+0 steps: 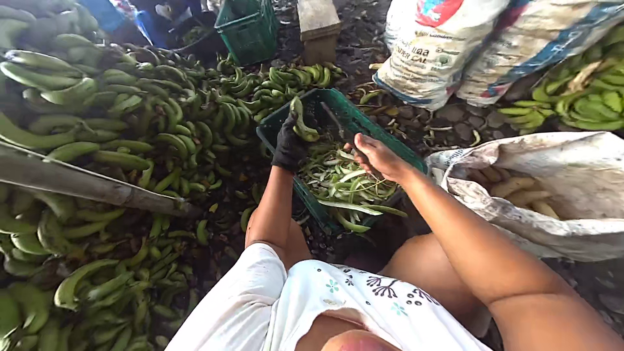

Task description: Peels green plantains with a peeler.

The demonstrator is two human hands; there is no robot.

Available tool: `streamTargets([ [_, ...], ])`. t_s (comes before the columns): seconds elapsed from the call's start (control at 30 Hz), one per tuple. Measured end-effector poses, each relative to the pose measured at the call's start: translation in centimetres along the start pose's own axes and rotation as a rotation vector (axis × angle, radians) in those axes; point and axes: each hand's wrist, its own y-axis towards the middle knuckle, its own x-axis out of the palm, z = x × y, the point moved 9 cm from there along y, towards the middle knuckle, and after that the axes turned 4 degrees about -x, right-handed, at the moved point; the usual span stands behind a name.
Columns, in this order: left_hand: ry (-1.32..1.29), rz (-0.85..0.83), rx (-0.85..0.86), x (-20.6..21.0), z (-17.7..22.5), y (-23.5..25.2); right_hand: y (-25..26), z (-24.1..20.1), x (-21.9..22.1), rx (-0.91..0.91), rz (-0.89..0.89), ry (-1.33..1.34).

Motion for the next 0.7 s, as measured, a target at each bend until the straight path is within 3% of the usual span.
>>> streamTargets([
  [0.13, 0.037, 0.126, -0.222, -0.5, -2.2, -0.6, -0.3, -0.6, -2.9, -0.201, 0.094, -0.284],
  [0.23, -0.013, 0.020, -0.213, 1.5, -1.4, -1.1, -0.7, -3.4, -3.4, -0.359, 0.153, -0.508],
  [0.4, -0.046, -0.148, -0.154, 2.3, -1.1, -1.0, 1.0, -6.3, -2.2, -0.462, 0.009, -0.918],
  [0.53, -0.171, -0.196, -0.234, 3.0, -1.9, -1.2, 0.8, -6.2, -1.4, -0.451, -0.026, -1.021],
  [0.63, -0.156, -0.054, -0.340, 4.2, -2.0, -2.3, 0.3, -5.2, -1.3, -0.511, 0.035, -1.054],
  [0.7, -0.152, -0.062, -0.380, 4.3, -2.3, -2.3, 0.4, -4.8, -1.4, -0.552, 0.063, -1.083],
])
